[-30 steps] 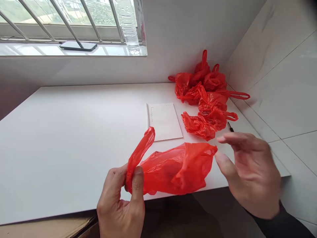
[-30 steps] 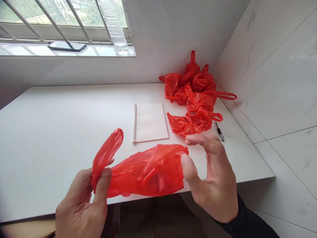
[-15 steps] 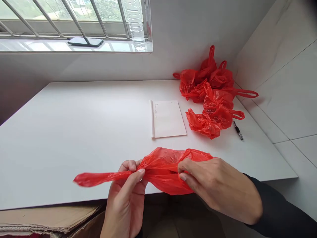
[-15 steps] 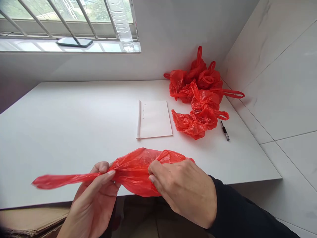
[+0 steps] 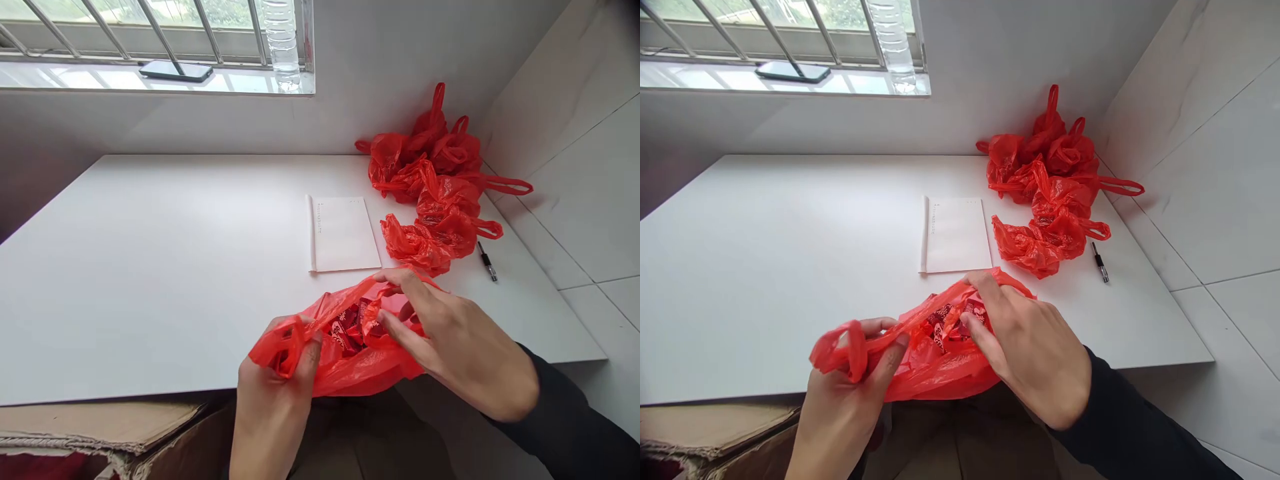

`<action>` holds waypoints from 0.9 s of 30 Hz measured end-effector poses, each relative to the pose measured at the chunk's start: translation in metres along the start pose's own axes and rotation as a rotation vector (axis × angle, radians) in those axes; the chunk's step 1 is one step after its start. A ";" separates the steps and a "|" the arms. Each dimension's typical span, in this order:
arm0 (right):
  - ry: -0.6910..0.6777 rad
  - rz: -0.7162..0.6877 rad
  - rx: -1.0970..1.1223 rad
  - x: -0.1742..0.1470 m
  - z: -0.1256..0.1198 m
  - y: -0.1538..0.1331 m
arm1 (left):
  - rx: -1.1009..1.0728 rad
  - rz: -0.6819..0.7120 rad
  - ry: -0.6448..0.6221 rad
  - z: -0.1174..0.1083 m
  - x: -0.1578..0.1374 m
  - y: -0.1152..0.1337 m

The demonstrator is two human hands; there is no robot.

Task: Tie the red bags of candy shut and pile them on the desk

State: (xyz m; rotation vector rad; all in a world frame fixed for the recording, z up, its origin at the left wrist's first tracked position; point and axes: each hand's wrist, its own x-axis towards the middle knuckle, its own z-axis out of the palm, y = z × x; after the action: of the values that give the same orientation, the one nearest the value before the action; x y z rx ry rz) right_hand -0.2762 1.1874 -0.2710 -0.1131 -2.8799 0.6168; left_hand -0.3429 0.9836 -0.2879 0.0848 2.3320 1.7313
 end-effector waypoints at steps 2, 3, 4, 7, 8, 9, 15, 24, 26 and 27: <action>0.168 -0.084 0.149 -0.002 -0.008 -0.011 | -0.020 0.013 0.043 0.003 0.003 0.002; 0.235 -0.142 0.251 -0.003 -0.010 -0.017 | -0.030 0.013 0.068 0.004 0.004 0.003; 0.265 -0.218 0.363 -0.002 -0.012 -0.022 | -0.036 0.012 0.081 0.006 0.006 0.004; 0.150 -0.496 0.562 0.003 -0.006 -0.029 | -0.033 0.031 0.114 0.009 0.009 0.005; 0.074 -0.540 0.531 0.005 -0.002 -0.028 | -0.029 0.037 0.133 0.010 0.009 0.005; 0.000 -0.532 0.448 0.007 0.002 -0.026 | -0.025 0.042 0.161 0.011 0.009 0.005; -0.134 -0.237 0.057 0.004 0.005 -0.010 | -0.019 0.038 0.261 0.010 0.006 0.001; -0.337 -0.323 0.074 0.017 0.033 -0.027 | -0.036 0.072 0.256 0.014 0.004 0.007; -0.508 -0.163 -0.108 0.019 0.046 -0.023 | 0.005 0.088 0.334 0.014 0.004 0.006; -0.535 -0.124 -0.151 0.019 0.051 -0.021 | 0.026 0.098 0.358 0.013 0.004 0.006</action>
State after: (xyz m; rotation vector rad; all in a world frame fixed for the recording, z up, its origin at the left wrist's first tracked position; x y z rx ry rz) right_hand -0.3061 1.1504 -0.3050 0.2457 -3.4104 0.4588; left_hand -0.3445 0.9980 -0.2868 -0.1188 2.6397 1.8969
